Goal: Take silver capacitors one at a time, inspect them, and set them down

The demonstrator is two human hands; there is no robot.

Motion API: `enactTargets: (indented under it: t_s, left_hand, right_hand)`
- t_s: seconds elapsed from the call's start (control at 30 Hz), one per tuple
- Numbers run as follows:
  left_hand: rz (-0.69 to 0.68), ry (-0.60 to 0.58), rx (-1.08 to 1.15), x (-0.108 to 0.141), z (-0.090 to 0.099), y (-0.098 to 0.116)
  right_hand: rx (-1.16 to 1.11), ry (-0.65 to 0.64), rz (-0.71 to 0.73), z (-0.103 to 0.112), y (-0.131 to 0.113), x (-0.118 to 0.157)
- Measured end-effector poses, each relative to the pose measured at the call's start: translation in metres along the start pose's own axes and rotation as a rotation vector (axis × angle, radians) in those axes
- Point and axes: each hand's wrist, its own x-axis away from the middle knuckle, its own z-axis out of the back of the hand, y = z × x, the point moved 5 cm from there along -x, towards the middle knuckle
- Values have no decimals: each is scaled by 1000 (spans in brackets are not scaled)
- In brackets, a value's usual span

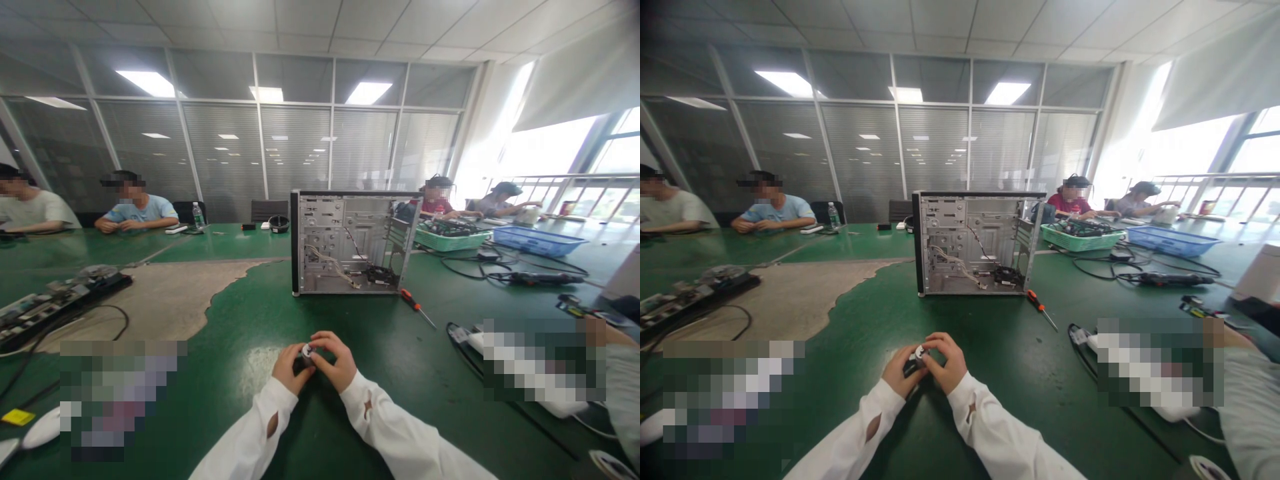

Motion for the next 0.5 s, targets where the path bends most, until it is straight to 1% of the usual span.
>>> enactTargets:
  t_s: [0.1,0.2,0.27,0.33,0.43,0.5]
  left_hand:
    - [-12,-49,-21,0,1,3]
    - [-17,-55,-37,-1,5,7]
    - [-31,-65,-45,-1,5,10]
    - [-45,-81,-51,-1,3,11]
    - [-24,-69,-62,-1,-1,6]
    - [29,-37,-71,-2,-2,-3]
  right_hand:
    - [8,-3,-13,-1,3,-1]
    - [11,5,-16,-2,2,-3]
    - [27,10,5,-1,-2,-4]
    - [41,7,55,-1,-9,-5]
    - [59,28,128,3,-14,-7]
    - [93,67,138,10,-10,-10]
